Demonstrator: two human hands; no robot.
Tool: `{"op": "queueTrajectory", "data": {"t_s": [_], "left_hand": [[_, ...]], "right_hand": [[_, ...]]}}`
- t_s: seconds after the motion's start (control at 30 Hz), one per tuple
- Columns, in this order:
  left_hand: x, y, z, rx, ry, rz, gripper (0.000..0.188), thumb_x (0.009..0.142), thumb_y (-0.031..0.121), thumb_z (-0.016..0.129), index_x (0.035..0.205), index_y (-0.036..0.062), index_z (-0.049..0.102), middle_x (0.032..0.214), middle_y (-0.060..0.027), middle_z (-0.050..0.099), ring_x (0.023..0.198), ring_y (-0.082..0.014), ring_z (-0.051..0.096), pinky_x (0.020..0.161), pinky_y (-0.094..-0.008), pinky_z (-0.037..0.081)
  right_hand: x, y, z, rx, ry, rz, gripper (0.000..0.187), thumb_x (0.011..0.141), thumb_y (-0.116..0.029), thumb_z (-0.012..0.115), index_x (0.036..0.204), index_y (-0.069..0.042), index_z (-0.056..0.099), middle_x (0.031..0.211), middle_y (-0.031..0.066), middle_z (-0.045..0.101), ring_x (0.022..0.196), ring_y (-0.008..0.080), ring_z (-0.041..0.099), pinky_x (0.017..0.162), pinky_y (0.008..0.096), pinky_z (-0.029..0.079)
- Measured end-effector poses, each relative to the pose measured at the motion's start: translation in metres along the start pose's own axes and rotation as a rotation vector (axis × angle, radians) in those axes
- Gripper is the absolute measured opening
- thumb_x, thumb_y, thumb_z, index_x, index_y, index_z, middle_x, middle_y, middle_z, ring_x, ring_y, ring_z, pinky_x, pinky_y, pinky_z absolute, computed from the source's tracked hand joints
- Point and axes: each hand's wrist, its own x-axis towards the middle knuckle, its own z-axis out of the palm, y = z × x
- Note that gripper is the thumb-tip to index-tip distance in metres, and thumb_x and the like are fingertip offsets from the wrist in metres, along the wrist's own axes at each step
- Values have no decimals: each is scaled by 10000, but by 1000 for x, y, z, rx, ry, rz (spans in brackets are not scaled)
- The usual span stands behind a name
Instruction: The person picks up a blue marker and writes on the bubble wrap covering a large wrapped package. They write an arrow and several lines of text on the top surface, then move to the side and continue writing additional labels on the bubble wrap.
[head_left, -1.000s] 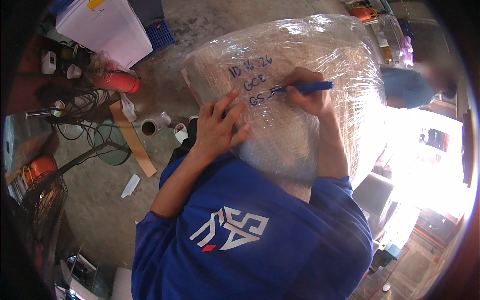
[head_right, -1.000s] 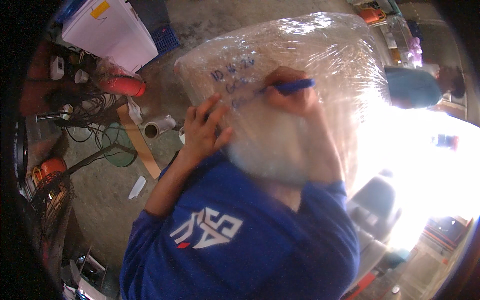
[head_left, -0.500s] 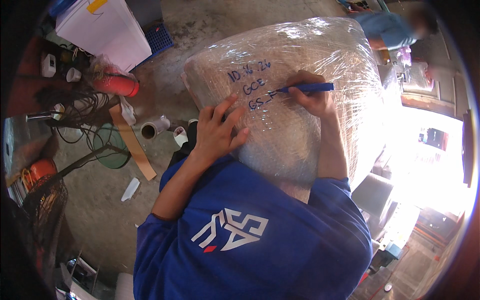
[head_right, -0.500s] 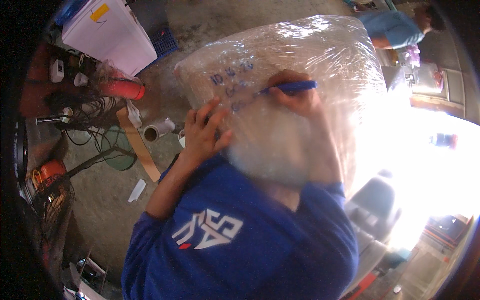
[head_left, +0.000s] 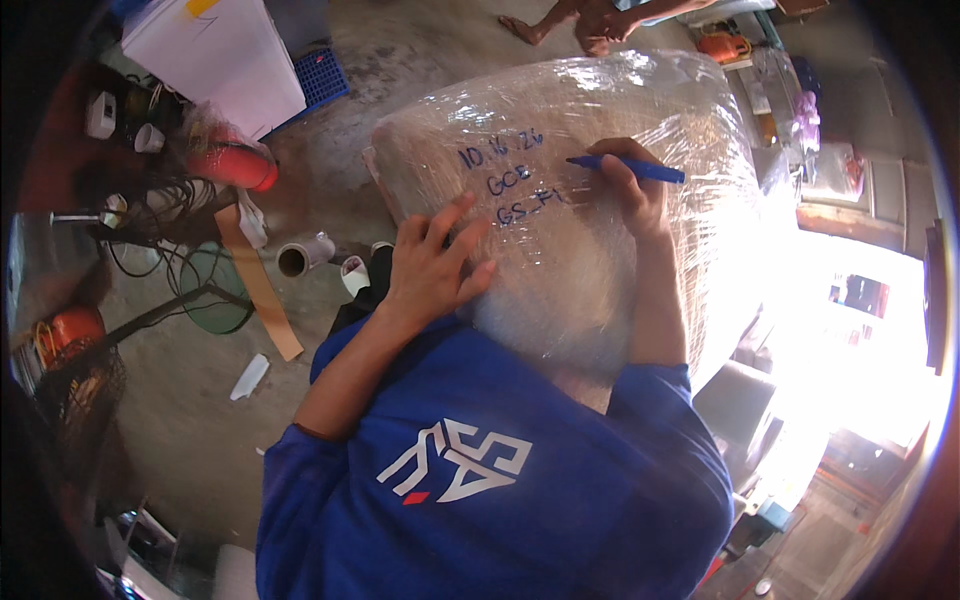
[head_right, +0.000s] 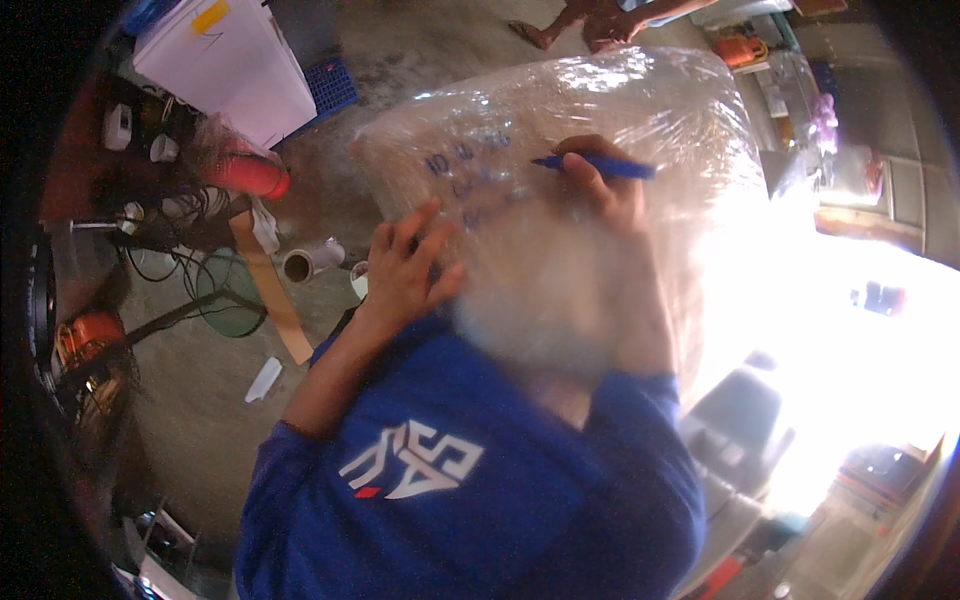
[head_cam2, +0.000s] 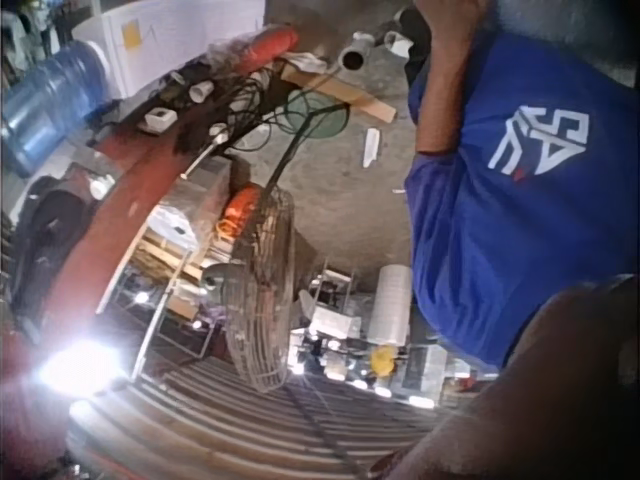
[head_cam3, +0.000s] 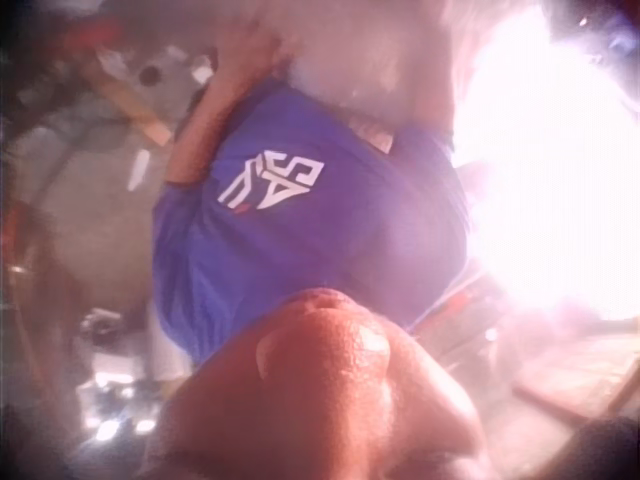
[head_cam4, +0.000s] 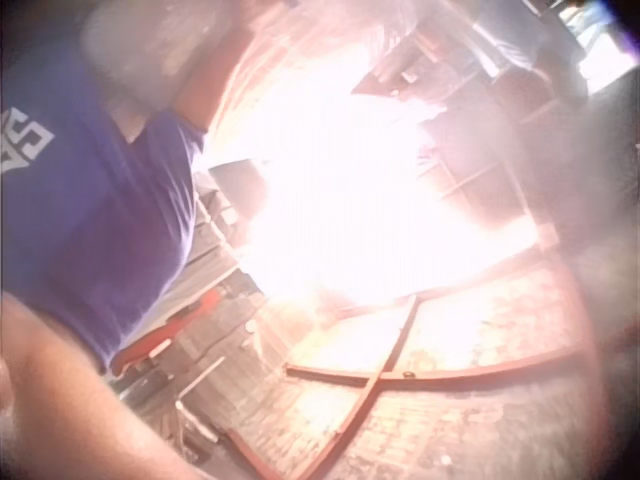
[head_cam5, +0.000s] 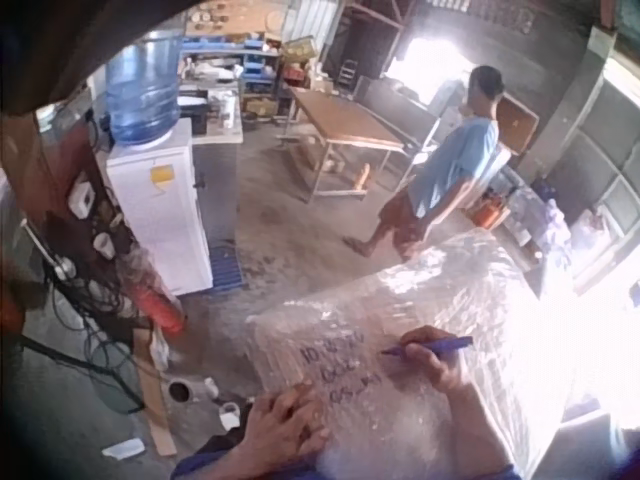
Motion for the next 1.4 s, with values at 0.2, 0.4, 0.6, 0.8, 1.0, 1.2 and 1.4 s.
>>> {"op": "queueTrajectory", "data": {"t_s": [0.2,0.4,0.6,0.8,1.0,1.2,1.4], "left_hand": [[-3,19,-9,0,25,109,478,802,250,779,1256,132,685,1378,-45,624,895,-219,584,791,-356,476],[-7,30,-11,-79,-57,178,480,862,259,741,1313,105,677,1338,15,645,873,-155,567,764,-311,466],[-15,23,-3,-71,-57,206,468,866,278,741,1298,108,682,1367,17,633,878,-159,559,772,-312,474],[-21,14,8,-57,22,283,419,832,268,772,1224,130,723,1359,30,642,866,-153,541,784,-296,473],[-24,13,9,-133,78,222,399,782,253,815,1156,131,748,1327,34,660,887,-153,547,799,-295,479],[-25,15,11,-191,106,179,374,772,256,828,1113,128,744,1296,29,666,907,-161,554,815,-308,485],[-24,13,12,-208,102,173,358,766,268,837,1077,123,736,1235,18,671,920,-174,563,825,-312,486]], "right_hand": [[-3,-34,8,-26,200,4,431,1069,-364,546,1127,41,680,793,96,687,646,134,598,567,278,461],[-19,-49,18,-306,-158,-212,267,926,-124,707,1147,25,691,975,110,732,816,145,671,711,277,526],[-47,-29,38,-255,-178,-144,229,859,-80,745,1063,20,713,923,118,703,785,176,659,678,318,510],[-44,-15,33,-321,-247,-468,215,794,-66,760,988,18,721,833,134,681,724,206,637,632,323,484],[-47,-23,42,-278,-302,-449,210,797,-85,765,969,30,724,793,133,673,690,210,637,610,327,478],[-55,-29,47,-267,-282,-326,196,772,-45,784,966,-16,767,838,111,725,746,237,712,669,340,567],[-54,-27,52,-230,-272,-342,182,831,-77,766,968,35,723,802,115,674,687,185,644,587,317,475]]}}
